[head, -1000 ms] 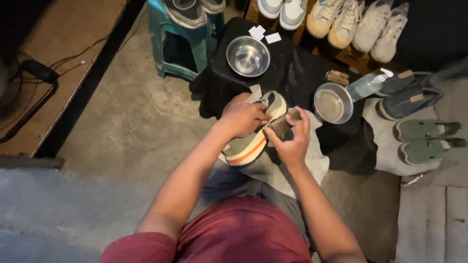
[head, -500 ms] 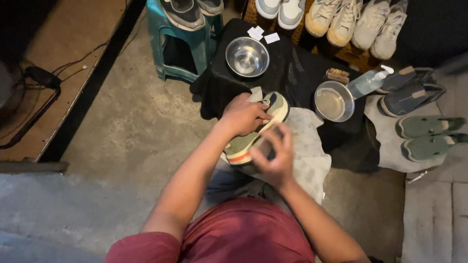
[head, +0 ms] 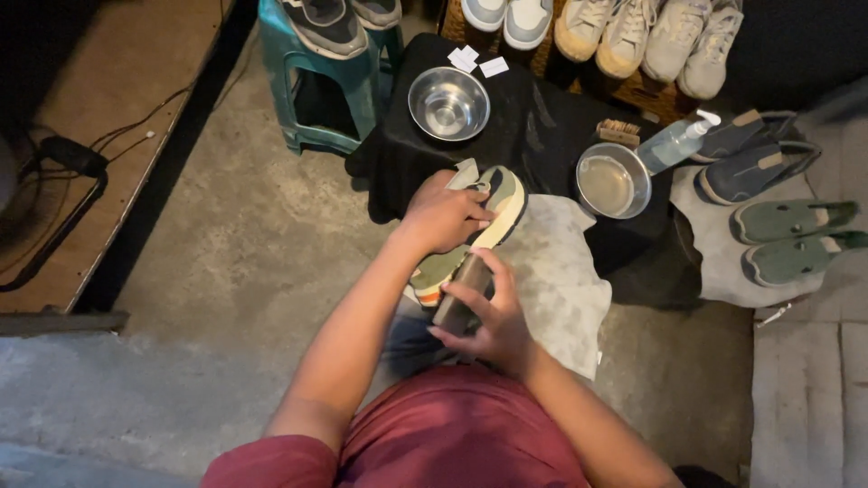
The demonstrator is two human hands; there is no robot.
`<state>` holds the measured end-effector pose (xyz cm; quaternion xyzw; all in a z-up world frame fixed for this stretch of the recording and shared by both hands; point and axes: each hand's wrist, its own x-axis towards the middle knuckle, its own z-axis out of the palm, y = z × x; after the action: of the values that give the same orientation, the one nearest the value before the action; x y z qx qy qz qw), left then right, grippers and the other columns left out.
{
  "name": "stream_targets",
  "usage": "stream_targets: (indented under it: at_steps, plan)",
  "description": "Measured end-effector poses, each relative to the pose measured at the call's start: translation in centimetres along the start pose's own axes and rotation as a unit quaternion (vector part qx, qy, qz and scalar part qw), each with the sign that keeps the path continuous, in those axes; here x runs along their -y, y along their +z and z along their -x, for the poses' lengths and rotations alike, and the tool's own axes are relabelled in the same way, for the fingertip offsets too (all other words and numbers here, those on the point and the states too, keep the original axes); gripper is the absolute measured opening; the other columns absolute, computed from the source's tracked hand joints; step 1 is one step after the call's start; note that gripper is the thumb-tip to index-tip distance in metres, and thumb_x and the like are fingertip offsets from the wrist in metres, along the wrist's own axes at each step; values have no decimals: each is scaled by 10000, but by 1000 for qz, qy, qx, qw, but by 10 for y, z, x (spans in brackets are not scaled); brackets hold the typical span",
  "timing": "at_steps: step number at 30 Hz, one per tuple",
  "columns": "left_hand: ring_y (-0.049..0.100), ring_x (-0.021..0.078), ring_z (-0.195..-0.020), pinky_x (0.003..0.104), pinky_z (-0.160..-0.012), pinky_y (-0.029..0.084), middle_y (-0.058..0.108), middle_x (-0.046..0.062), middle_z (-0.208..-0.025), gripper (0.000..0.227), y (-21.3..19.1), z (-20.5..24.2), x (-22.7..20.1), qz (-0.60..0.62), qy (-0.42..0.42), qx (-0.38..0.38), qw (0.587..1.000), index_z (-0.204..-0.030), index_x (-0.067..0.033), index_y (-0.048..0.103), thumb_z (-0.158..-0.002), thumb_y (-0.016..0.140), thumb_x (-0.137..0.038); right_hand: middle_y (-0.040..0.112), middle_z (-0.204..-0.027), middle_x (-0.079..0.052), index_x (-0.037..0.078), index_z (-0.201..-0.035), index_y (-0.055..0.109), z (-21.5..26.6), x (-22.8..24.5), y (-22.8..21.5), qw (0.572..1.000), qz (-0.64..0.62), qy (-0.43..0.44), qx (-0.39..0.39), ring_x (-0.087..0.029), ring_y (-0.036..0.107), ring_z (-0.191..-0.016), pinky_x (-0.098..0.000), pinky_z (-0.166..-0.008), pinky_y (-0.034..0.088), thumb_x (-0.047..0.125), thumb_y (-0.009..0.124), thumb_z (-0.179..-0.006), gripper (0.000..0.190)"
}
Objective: The person wipes a sneaker with a cloth, then uses a small rectangular block to rub the sole and side of the shoe. The person handles the shoe and cleaning tools on a table with bowls and other shoes nearby.
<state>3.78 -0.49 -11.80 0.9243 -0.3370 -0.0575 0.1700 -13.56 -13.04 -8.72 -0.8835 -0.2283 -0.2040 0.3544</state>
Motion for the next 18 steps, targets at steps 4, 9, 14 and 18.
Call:
stream_targets:
  at_steps: [4, 9, 14, 18]
  plan:
    - [507, 233, -1346, 373, -1155, 335, 673, -216, -1318, 247, -5, 4, 2, -11, 0, -4, 1000, -1142, -502, 718, -930, 590, -501, 415, -1473, -221, 275, -1226, 708, -2, -54, -1, 995, -18, 94, -12, -471, 501, -1307, -567, -1026, 479, 613, 856, -703, 640]
    - [558, 113, -1305, 356, -1126, 342, 672, -229, -1306, 245, 28, -10, 17, -36, 23, -1, 999, -1142, -538, 698, -940, 564, -502, 472, -1427, -239, 148, -1218, 670, -13, -6, -3, 986, 15, 145, -82, -476, 549, -1278, -552, -1074, 433, 410, 833, -837, 490]
    - [580, 112, -1278, 370, -1106, 343, 693, -193, -1288, 244, 15, 0, 16, -51, 17, -17, 998, -1136, -523, 711, -946, 560, -493, 461, -1461, -216, 230, -1209, 704, 2, -16, 5, 997, 10, 61, -53, -453, 546, -1275, -545, -1051, 448, 559, 901, -672, 660]
    - [566, 112, -1309, 377, -1112, 332, 683, -158, -1328, 254, 38, -10, 36, -33, 17, -24, 999, -1168, -495, 711, -966, 558, -502, 502, -1419, -183, 205, -1270, 668, -8, -43, 6, 978, 24, 177, -110, -419, 572, -1272, -536, -1063, 456, 404, 874, -812, 540]
